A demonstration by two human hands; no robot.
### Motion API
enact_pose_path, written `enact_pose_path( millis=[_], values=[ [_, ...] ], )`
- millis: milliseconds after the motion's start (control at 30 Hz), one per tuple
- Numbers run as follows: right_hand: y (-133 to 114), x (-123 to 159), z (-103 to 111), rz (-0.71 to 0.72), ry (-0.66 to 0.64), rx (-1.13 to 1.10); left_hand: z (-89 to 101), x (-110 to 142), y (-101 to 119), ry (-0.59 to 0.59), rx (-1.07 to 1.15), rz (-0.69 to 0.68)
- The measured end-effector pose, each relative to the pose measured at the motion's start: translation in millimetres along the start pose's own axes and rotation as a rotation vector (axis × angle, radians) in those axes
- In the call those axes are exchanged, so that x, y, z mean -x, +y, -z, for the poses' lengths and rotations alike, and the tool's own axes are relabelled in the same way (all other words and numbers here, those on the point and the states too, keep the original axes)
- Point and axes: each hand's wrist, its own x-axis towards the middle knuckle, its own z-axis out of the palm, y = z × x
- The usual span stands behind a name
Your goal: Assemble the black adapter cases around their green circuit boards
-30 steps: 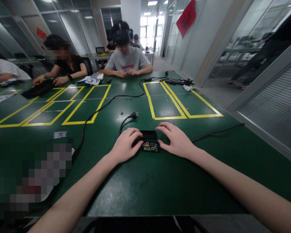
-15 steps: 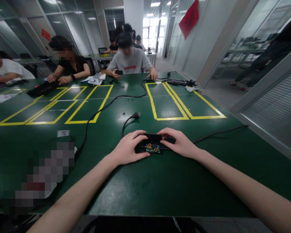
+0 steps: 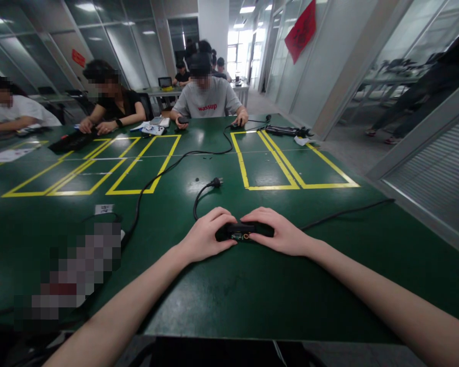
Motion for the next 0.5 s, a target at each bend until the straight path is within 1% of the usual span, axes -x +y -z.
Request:
enact_pose_path(
  millis=[100, 200, 300, 500],
  values=[
    [-2, 0, 0, 0.022, 0.013, -0.001, -0.8, -1, 0, -0.014, -0.012, 0.001],
    [-4, 1, 0, 0.049, 0.044, -0.013, -0.4, 0, -1, -0.065, -0.024, 0.021],
    [-8, 1, -2, 0.065, 0.038, -0.008, 0.1, 1, -2, -0.091, -0.012, 0.034],
    [-12, 1, -3, 0.067, 0.006, 0.070, -0.8, 2, -2, -0.100, -0.018, 0.035]
  ],
)
